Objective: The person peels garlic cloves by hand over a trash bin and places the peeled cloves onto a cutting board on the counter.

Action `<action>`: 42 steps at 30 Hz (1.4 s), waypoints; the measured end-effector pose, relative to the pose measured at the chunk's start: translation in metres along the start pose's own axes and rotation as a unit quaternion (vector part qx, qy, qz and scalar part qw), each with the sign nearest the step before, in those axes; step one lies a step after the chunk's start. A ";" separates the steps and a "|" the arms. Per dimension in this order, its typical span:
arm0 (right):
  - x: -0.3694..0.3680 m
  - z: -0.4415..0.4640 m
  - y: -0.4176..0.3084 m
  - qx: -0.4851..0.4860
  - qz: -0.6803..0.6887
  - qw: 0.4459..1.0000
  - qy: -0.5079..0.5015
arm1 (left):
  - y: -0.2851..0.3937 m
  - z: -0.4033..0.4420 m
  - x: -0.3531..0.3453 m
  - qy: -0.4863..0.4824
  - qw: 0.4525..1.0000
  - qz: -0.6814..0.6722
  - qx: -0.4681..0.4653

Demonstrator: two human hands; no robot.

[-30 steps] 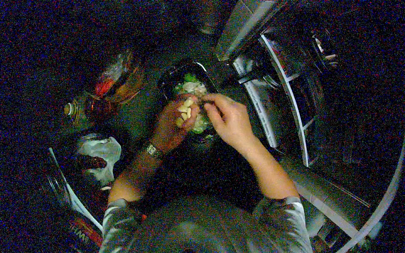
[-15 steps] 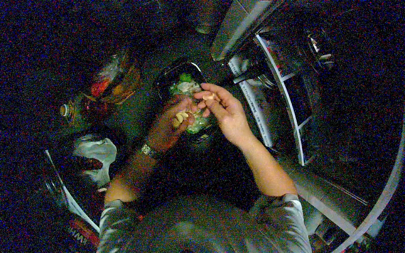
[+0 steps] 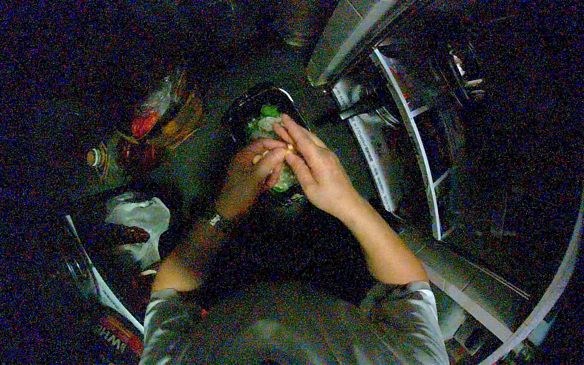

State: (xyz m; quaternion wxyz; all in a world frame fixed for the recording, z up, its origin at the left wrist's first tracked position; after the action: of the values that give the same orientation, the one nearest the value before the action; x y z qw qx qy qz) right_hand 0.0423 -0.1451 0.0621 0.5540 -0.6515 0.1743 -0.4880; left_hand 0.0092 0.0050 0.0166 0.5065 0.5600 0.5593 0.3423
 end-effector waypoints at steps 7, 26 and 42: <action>0.006 0.000 -0.008 -0.039 -0.053 0.996 0.068 | -0.001 -0.002 -0.006 0.047 0.998 -0.048 -0.019; 0.000 -0.005 -0.011 0.016 -0.163 0.985 0.059 | -0.010 -0.001 -0.005 0.123 0.894 0.383 -0.199; 0.002 0.001 -0.004 0.025 -0.142 0.983 0.111 | -0.012 0.001 -0.007 0.152 0.926 0.256 -0.234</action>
State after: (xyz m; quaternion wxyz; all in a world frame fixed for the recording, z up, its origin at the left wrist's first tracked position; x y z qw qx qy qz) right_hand 0.0427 -0.1451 0.0670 0.4719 -0.5976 0.1284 -0.6354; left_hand 0.0053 -0.0036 0.0060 0.4270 0.4907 0.3713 0.6626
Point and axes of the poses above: each hand's wrist, its own z-axis towards the middle knuckle, its own x-axis out of the back of the hand, y = z × x, the point moved 1 cm from there along z, towards the middle knuckle, and after that the axes turned 12 degrees about z, right-handed, at the moved point
